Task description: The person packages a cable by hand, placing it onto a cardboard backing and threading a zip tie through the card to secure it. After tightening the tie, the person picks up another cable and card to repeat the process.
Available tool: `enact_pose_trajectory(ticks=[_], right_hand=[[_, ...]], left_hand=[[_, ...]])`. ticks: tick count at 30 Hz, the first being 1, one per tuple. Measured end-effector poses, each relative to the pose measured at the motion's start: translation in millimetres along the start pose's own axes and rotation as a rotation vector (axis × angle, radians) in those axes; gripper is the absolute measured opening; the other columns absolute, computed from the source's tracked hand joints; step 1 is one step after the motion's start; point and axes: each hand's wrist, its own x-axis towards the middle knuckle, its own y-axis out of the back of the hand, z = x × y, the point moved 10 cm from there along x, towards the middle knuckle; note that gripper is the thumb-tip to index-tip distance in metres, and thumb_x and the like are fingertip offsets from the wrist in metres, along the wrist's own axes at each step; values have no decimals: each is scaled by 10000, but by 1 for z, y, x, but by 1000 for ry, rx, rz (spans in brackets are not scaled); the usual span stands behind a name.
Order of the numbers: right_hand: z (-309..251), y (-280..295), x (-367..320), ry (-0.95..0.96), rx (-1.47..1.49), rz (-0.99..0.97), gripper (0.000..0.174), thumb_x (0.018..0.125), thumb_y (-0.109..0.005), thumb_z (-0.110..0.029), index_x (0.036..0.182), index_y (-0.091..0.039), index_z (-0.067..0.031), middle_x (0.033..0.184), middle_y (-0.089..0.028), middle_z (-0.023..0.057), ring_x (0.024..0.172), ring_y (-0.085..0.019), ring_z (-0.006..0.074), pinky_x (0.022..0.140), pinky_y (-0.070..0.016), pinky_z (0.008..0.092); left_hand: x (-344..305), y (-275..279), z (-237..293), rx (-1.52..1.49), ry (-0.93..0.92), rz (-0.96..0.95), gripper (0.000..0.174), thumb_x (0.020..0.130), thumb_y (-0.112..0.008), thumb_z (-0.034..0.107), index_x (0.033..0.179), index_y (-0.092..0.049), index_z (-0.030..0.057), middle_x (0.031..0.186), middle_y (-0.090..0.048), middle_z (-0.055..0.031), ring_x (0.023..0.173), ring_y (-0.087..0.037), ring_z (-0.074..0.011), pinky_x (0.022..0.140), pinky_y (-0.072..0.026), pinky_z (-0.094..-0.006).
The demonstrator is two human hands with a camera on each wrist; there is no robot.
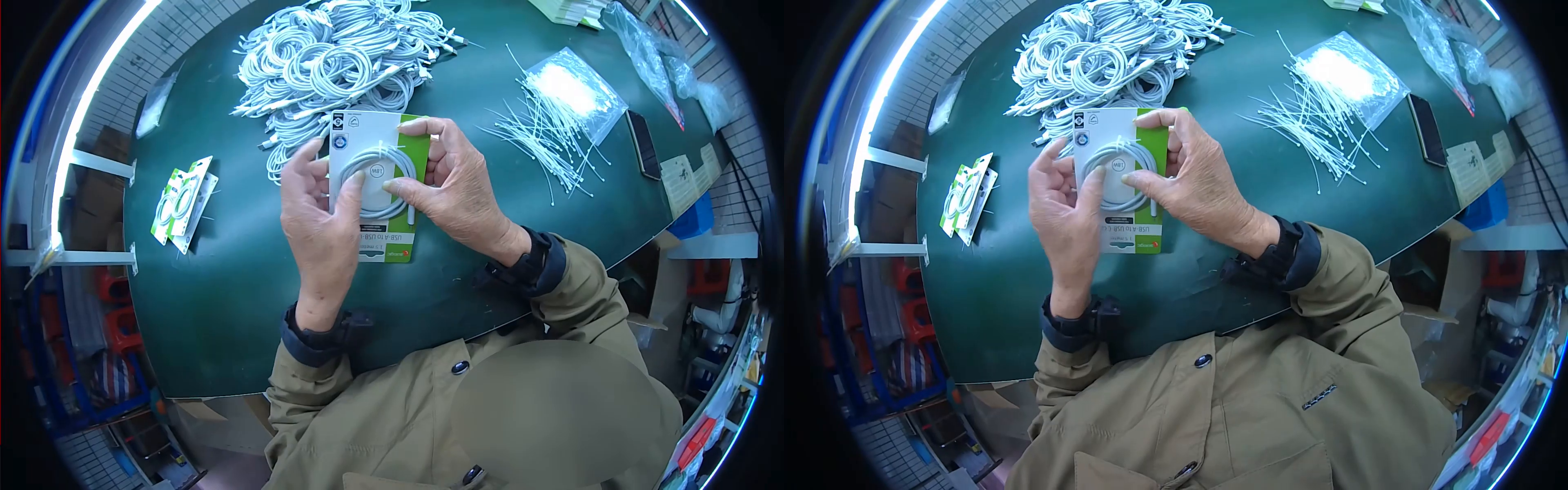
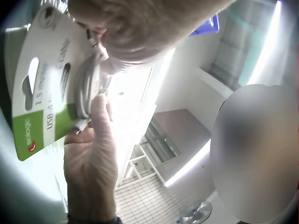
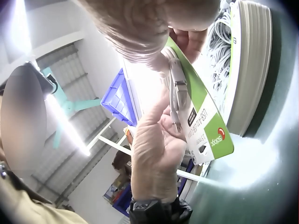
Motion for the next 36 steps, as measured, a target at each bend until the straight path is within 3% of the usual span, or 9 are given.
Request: enact_pose_trajectory(ticks=[4, 14, 16, 18, 20, 22, 25, 27, 36], right_hand=[[0, 1, 3, 20, 9, -36, 565, 920, -792, 13, 1385, -472, 3, 1088, -725, 145, 975, -743, 152, 824, -629, 282], [3, -3, -2, 68, -152, 27, 430, 903, -677, 69, 1311, -545, 37, 1005, -692, 115, 878, -701, 119, 765, -597, 284], [4, -2, -1, 69, -129, 16, 458, 917, -670, 74, 1347, -522, 31, 1056, -687, 126, 928, -699, 134, 801, -594, 288], [6, -4, 0, 60, -73, -22, 486, 930, -663, 80, 1384, -499, 24, 1108, -682, 138, 979, -697, 148, 836, -591, 292], [5, -9, 3, 57, 13, -74, 514, 944, -656, 85, 1420, -475, 18, 1159, -677, 149, 1029, -695, 162, 872, -588, 296], [3, -11, 4, 51, 71, -92, 542, 957, -649, 91, 1456, -452, 11, 1210, -672, 161, 1079, -693, 176, 907, -584, 300], [2, -3, 4, 32, 74, -46, 556, 974, -646, 84, 1485, -438, 13, 1222, -674, 153, 1072, -696, 170, 883, -583, 278], [5, 7, 4, -13, 19, 26, 542, 990, -654, 60, 1488, -443, 18, 1193, -683, 128, 1014, -698, 141, 789, -577, 240], [24, -1, 5, -152, 13, -82, 323, 998, -656, 47, 1314, -597, 27, 979, -698, 59, 827, -667, 77, 684, -538, 220]], left_hand=[[-2, 1, -22, -134, 319, -191, 373, 983, -704, 7, 1329, -607, -90, 1127, -738, -115, 1034, -714, -124, 863, -580, -244], [-7, 4, -24, 43, 265, -159, 352, 940, -697, 2, 1277, -643, -87, 1047, -740, -79, 885, -694, -94, 781, -594, -257], [-9, -1, -25, -60, 257, -135, 294, 938, -703, 13, 1218, -656, -65, 1033, -727, -67, 867, -679, -96, 778, -588, -277], [-9, 1, -36, 117, 320, -204, 231, 940, -705, 24, 1156, -649, -40, 1034, -717, -65, 878, -677, -104, 793, -583, -296], [-11, 1, -50, 37, 216, -278, 275, 968, -685, -9, 1225, -592, -40, 1090, -726, -75, 941, -700, -109, 806, -581, -260], [-13, 6, -41, -227, 321, -227, 329, 976, -674, -21, 1282, -556, -50, 1118, -724, -96, 985, -709, -126, 843, -586, -273], [-10, 30, -25, -295, 419, -165, 361, 981, -667, -29, 1313, -530, -62, 1132, -725, -117, 1010, -711, -143, 893, -588, -286], [1, 64, -27, -225, 311, -22, 316, 974, -691, 7, 1256, -559, -44, 1089, -723, -101, 868, -705, -104, 691, -597, -261], [59, 295, -48, -142, 143, 569, 629, 1025, -706, 108, 1526, -365, -57, 1248, -653, -166, 1010, -682, -193, 764, -588, -322]])
